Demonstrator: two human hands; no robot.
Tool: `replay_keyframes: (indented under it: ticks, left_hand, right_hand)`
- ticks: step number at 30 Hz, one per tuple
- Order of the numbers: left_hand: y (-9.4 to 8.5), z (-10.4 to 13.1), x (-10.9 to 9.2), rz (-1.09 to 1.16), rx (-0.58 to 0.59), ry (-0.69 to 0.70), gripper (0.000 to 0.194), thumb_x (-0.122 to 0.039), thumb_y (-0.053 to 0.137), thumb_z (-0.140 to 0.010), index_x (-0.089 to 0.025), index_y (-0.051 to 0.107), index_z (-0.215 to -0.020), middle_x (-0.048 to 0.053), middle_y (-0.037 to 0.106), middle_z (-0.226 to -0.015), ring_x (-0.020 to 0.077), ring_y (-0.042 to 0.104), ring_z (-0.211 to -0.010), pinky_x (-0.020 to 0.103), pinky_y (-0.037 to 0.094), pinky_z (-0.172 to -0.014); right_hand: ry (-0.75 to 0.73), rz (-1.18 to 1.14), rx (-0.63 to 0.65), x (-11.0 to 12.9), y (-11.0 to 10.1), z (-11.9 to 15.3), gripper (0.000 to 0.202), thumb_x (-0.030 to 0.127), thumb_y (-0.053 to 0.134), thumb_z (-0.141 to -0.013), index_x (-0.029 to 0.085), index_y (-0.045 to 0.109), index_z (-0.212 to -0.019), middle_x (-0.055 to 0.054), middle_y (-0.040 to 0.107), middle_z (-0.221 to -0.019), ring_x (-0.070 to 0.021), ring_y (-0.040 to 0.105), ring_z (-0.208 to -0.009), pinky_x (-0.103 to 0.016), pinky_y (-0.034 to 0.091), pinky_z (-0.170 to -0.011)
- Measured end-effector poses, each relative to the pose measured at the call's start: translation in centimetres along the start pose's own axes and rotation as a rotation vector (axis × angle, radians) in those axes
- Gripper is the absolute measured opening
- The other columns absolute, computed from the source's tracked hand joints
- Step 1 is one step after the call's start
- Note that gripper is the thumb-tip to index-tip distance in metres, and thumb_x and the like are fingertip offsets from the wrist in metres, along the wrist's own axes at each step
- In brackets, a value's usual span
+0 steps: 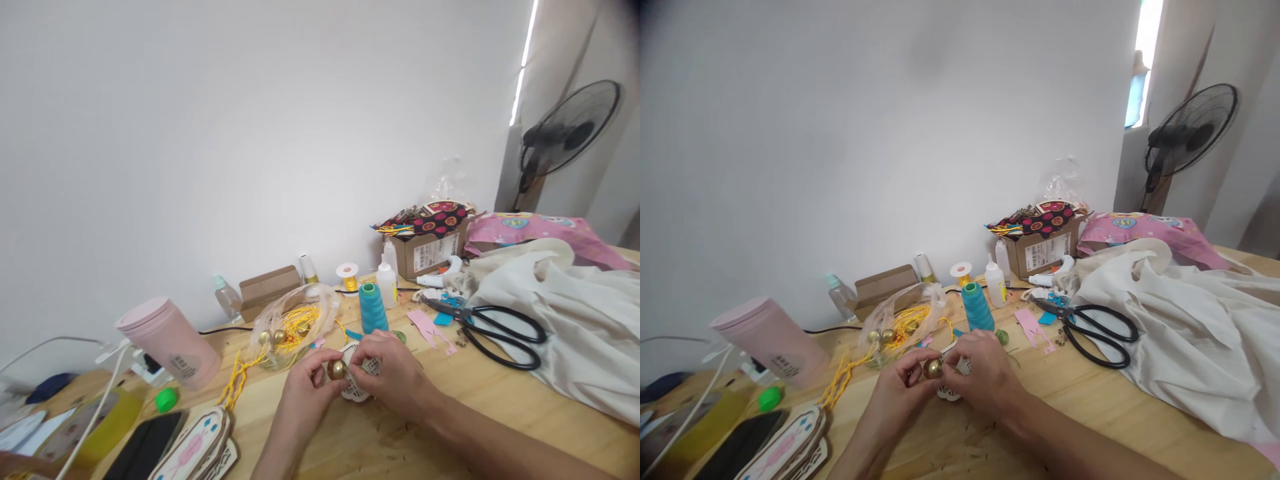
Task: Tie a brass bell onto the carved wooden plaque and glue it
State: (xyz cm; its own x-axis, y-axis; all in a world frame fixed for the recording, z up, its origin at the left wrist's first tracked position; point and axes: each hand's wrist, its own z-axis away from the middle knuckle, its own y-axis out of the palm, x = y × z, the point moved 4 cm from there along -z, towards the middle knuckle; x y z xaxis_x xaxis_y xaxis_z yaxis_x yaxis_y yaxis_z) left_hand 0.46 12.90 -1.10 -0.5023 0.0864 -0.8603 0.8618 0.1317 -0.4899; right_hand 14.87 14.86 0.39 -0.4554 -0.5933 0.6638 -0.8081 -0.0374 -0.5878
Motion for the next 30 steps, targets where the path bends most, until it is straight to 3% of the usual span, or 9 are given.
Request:
replay_keyframes:
  ticks: [13, 26, 30]
  left_hand:
    - [0.01, -0.05, -0.14, 0.0, 0.017, -0.005, 0.028, -0.021, 0.066, -0.055, -0.015, 0.063, -0.082, -0.009, 0.027, -0.049, 0.008, 0.025, -0.047, 0.019, 0.021, -0.045]
    - [0.02, 0.15, 0.24, 0.014, 0.026, 0.003, 0.028, -0.021, 0.066, -0.055, -0.017, 0.063, -0.083, -0.005, 0.04, -0.058, 0.0088, 0.03, -0.051, 0.02, 0.026, -0.048]
    - [-0.05, 0.17, 0.08, -0.011, 0.02, -0.02, 0.029, -0.022, 0.066, -0.055, -0.016, 0.063, -0.083, -0.007, 0.035, -0.053, 0.009, 0.029, -0.05, 0.02, 0.025, -0.048]
  right_hand:
    - [-0.065, -0.023, 0.075, -0.11, 0.21, -0.05, 0.007, 0.02, 0.06, -0.069, 0.025, 0.065, -0.068, 0.005, 0.063, -0.062, -0.0119, 0.049, -0.061, -0.025, 0.029, -0.064]
    - [-0.118, 0.091, 0.065, 0.14, 0.06, 0.03, 0.014, 0.018, 0.056, -0.072, 0.023, 0.063, -0.061, 0.004, 0.061, -0.057, -0.0114, 0.045, -0.058, -0.026, 0.026, -0.062]
    - [-0.143, 0.145, 0.064, 0.29, -0.09, 0.0, 0.014, 0.02, 0.056, -0.073, 0.022, 0.062, -0.061, 0.004, 0.06, -0.056, -0.0118, 0.044, -0.06, -0.026, 0.025, -0.062]
